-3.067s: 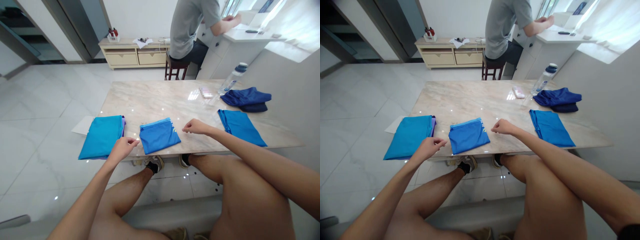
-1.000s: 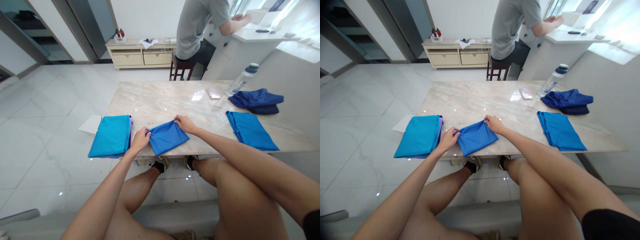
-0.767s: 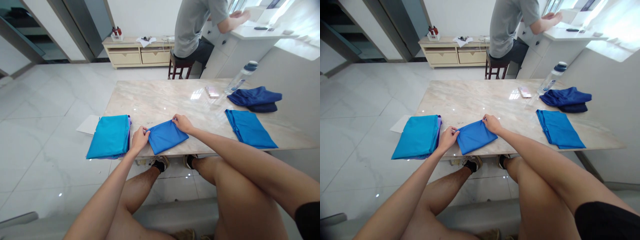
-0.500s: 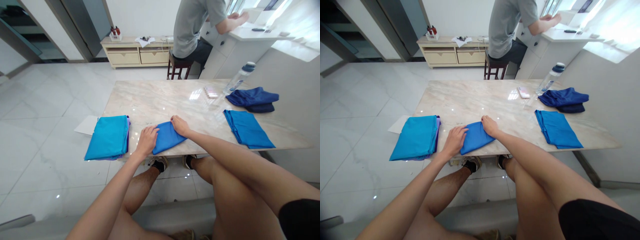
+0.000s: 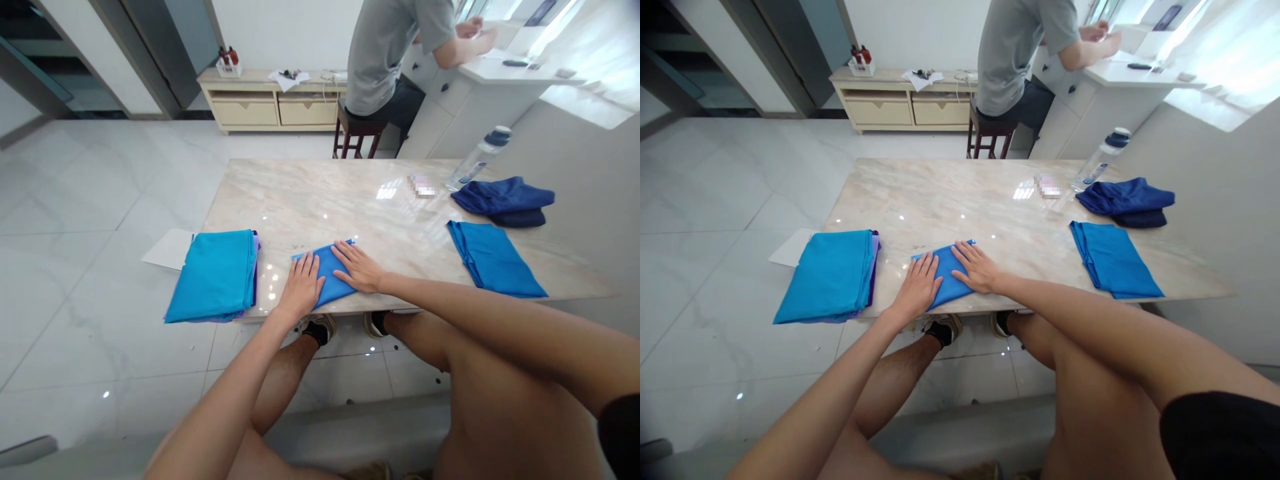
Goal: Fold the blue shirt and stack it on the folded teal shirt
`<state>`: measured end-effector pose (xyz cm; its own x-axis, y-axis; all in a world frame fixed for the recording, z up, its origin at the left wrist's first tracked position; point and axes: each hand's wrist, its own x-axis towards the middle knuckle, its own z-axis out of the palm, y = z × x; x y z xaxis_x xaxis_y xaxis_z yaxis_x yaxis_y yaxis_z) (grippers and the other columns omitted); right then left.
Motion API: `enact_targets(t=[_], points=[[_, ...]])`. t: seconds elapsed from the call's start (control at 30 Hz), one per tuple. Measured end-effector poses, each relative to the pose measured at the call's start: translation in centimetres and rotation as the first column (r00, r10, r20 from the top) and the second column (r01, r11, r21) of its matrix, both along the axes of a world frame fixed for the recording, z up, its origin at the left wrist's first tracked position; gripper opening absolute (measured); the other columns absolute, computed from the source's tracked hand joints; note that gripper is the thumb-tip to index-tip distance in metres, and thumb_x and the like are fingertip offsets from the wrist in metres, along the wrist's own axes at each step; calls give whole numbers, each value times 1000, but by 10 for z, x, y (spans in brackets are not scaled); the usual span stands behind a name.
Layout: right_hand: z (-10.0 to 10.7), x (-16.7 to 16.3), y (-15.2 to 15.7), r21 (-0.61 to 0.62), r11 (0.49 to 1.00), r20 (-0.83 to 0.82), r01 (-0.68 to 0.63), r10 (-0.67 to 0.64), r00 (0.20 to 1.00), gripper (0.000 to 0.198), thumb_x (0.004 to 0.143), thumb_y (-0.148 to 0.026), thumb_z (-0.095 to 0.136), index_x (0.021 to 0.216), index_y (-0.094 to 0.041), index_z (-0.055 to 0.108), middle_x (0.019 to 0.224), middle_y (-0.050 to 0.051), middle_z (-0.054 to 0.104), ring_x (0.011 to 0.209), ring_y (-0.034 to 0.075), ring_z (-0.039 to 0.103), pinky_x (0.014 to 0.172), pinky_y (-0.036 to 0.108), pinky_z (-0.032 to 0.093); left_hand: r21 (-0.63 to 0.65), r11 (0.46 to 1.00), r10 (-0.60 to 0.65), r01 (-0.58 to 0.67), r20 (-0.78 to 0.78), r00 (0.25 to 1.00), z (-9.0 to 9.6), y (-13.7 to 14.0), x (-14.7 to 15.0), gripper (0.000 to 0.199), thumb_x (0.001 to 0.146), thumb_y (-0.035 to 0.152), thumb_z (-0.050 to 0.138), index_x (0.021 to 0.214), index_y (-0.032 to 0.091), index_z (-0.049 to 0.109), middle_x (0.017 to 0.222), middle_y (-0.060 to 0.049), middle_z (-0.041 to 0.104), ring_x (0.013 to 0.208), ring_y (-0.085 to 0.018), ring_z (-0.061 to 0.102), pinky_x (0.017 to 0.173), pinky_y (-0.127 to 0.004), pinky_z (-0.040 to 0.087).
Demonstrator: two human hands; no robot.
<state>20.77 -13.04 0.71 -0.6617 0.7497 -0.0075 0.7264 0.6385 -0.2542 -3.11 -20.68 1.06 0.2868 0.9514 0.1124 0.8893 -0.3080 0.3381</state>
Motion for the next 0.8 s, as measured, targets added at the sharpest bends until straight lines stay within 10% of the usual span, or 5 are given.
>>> enact_targets(t=[0.3, 0.5, 0.8], points=[[24, 30, 33, 48, 992, 121, 115, -121, 985, 59, 116, -41, 43, 170, -17, 47, 176, 18, 46, 162, 37, 44, 134, 55, 34, -92, 985, 141, -149, -92, 986, 38, -22, 20, 36, 107, 34, 59, 137, 17, 69, 133, -25, 73, 129, -41, 67, 111, -53, 53], [53, 29, 43, 24, 978, 31, 208, -209, 977, 47, 107, -20, 52, 152, -12, 63, 152, 21, 63, 139, 36, 61, 120, 51, 50, -63, 941, 321, -334, -154, 934, 46, -29, 32, 44, 104, 38, 67, 141, 15, 58, 131, -24, 68, 123, -41, 66, 93, -46, 58], [168, 69, 33, -34, 912, -459, 408, -376, 805, 27, 108, -27, 56, 124, -16, 75, 124, 14, 77, 106, 24, 72, 100, 36, 58, -331, 866, 359, -375, -112, 927, 43, -21, 20, 43, 102, 59, 67, 115, 18, 70, 116, -22, 79, 114, -40, 76, 84, -39, 54]])
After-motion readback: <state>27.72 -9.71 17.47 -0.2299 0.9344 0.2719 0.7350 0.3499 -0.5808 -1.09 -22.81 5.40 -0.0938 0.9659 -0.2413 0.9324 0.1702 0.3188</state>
